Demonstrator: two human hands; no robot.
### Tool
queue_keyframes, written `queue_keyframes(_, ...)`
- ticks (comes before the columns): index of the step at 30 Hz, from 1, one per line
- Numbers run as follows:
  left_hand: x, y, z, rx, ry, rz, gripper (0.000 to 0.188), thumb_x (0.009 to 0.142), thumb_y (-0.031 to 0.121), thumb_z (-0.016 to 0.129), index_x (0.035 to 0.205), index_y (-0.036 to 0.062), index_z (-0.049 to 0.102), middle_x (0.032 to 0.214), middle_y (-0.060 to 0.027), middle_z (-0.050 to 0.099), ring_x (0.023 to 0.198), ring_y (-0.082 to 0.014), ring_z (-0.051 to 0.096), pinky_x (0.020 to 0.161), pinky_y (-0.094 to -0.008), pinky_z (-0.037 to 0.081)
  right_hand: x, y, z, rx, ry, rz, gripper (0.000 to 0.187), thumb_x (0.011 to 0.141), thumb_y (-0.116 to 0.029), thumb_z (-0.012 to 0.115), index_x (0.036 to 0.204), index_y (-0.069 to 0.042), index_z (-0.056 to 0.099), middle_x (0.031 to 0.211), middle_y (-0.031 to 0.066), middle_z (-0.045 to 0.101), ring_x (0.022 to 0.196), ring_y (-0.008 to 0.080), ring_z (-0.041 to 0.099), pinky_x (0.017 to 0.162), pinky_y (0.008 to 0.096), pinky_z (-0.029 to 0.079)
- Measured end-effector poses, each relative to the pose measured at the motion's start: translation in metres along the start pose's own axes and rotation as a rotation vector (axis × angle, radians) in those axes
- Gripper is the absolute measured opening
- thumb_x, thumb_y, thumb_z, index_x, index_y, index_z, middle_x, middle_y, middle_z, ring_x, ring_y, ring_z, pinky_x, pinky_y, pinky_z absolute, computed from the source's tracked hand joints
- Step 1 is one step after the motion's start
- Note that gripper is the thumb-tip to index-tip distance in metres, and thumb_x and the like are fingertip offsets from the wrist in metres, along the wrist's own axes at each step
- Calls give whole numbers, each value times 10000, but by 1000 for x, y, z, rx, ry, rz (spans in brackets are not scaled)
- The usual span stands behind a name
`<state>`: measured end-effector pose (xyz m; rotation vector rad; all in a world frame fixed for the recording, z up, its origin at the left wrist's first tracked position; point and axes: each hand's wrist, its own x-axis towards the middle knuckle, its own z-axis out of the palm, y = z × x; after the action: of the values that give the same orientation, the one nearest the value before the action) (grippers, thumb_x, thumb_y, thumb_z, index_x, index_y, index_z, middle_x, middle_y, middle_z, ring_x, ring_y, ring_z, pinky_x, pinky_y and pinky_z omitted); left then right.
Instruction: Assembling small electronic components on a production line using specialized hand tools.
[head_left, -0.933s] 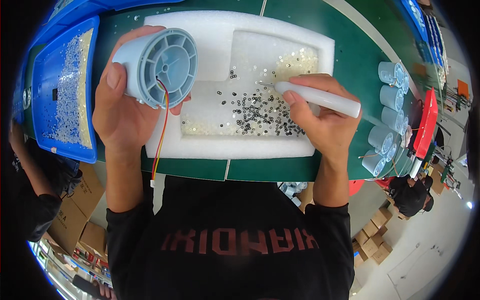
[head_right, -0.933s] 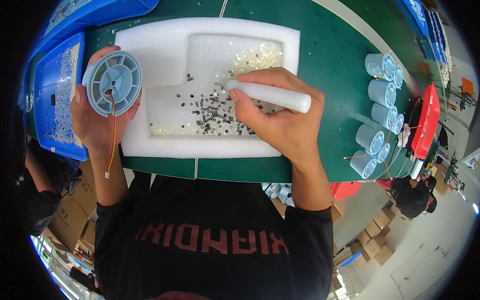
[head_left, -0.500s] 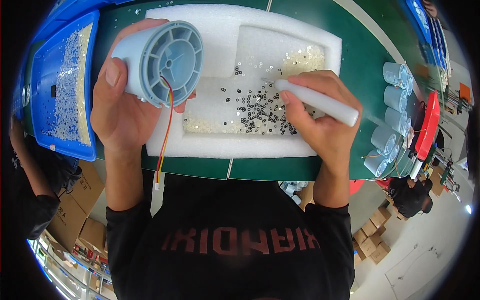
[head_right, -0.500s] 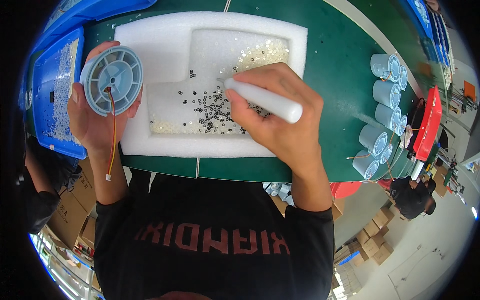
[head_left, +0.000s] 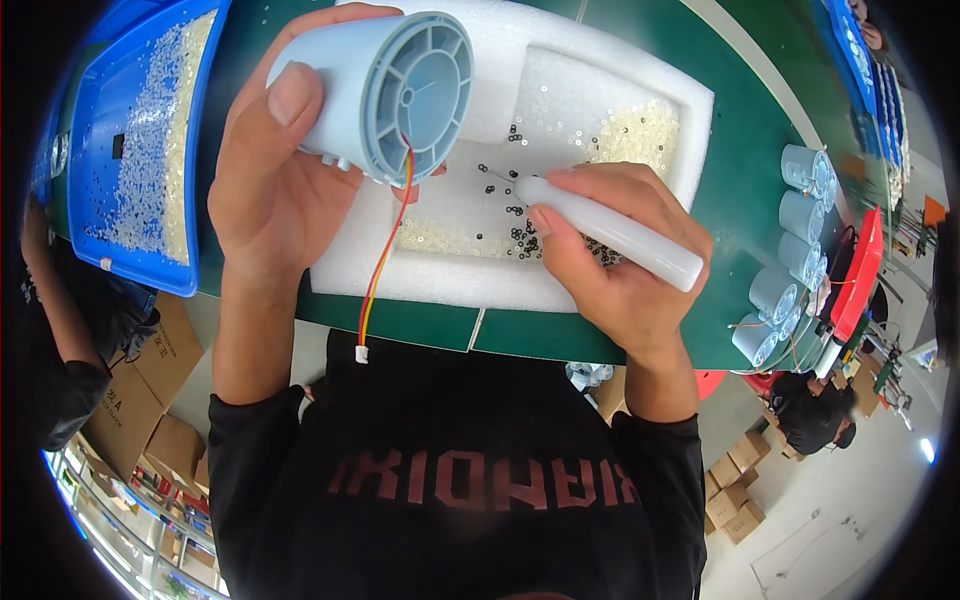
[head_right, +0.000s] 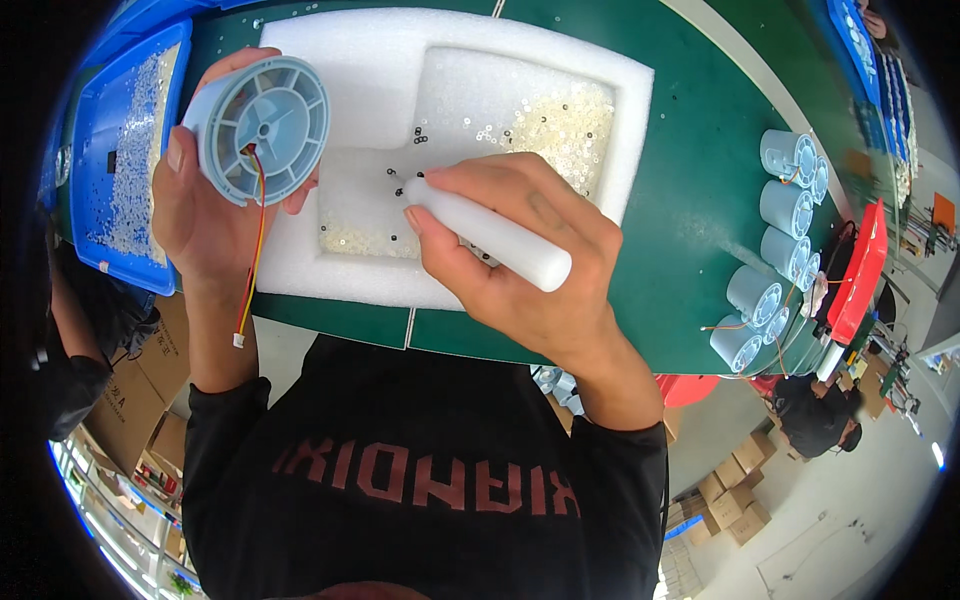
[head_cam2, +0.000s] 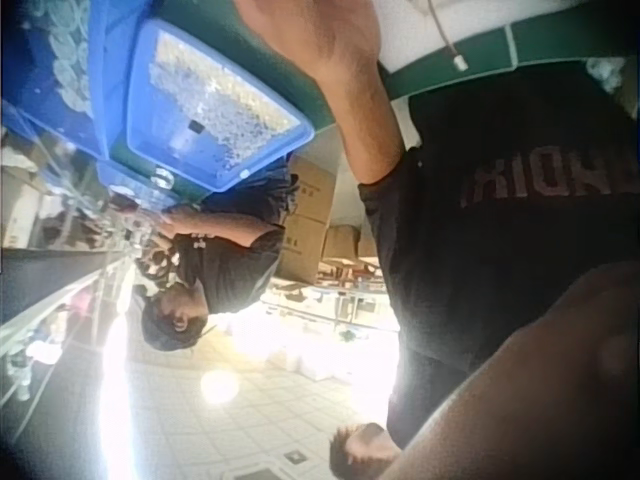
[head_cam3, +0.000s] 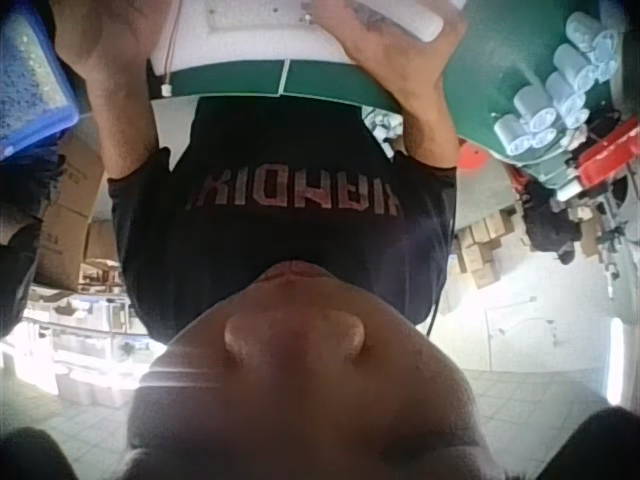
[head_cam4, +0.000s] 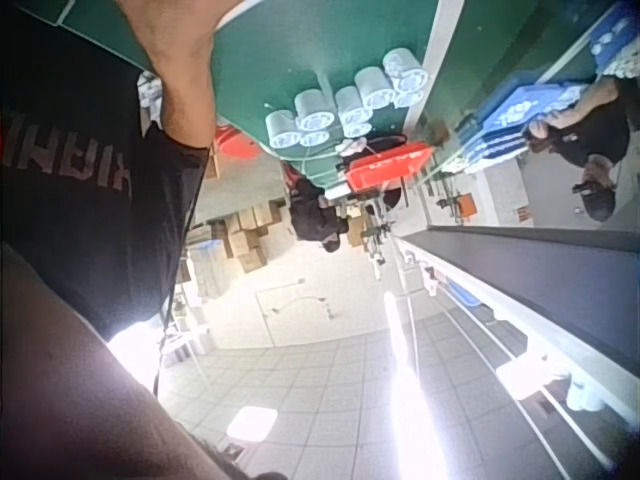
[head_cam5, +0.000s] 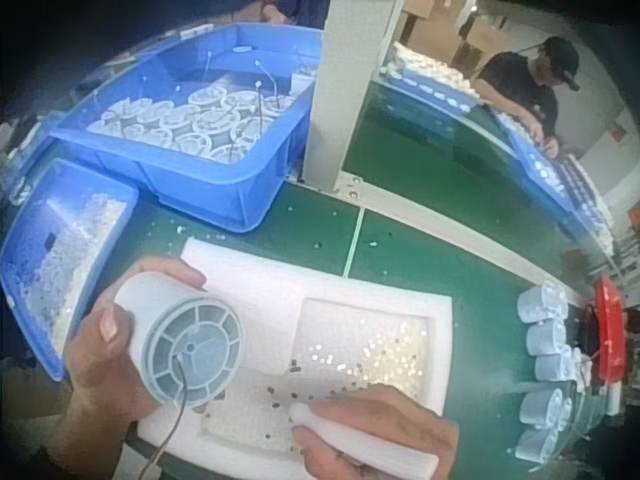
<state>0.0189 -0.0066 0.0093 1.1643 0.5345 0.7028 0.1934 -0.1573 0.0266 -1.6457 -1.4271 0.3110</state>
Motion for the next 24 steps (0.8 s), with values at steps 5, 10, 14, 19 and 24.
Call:
queue_keyframes(5, 0, -3, -3, -15, -93, 24, 712, 932, 521, 400, 1299, -90, 390, 1003, -196, 605, 589, -189, 612, 477, -248, 456, -1, 1, 2, 9, -14, 25, 194, 695, -28, 781, 865, -12, 688, 817, 86, 675, 698, 189, 657, 572, 258, 525)
queue_keyframes(10, 0, -3, -3, -20, -85, 13, 710, 927, 514, 416, 1309, -83, 380, 1037, -200, 598, 626, -201, 630, 485, -252, 468, 1, -1, 3, 25, -29, 51, 189, 700, -21, 775, 869, -23, 690, 816, 86, 674, 696, 191, 658, 578, 258, 525)
queue_keyframes(14, 1, -2, -3, -73, -80, -8, 704, 907, 499, 478, 1327, -55, 367, 1062, -209, 593, 699, -226, 658, 495, -275, 490, -1, 4, 10, 32, 44, -8, 328, 708, -37, 787, 995, 10, 635, 897, 102, 669, 675, 198, 650, 583, 277, 527)
queue_keyframes(19, 0, -3, 3, -72, 59, 30, 709, 890, 535, 502, 1315, -19, 378, 1085, -231, 589, 735, -271, 666, 512, -300, 510, 5, -7, 2, -157, 137, -195, 473, 665, -84, 843, 1045, 5, 575, 812, 72, 670, 671, 204, 653, 627, 277, 514)
queue_keyframes(24, 3, 3, 6, -134, 18, -14, 625, 937, 529, 409, 1273, 3, 442, 1230, -299, 528, 891, -344, 666, 575, -308, 544, -5, -9, -26, -346, -114, -140, 309, 682, -122, 812, 931, -38, 649, 712, 60, 612, 570, 221, 602, 512, 297, 461)
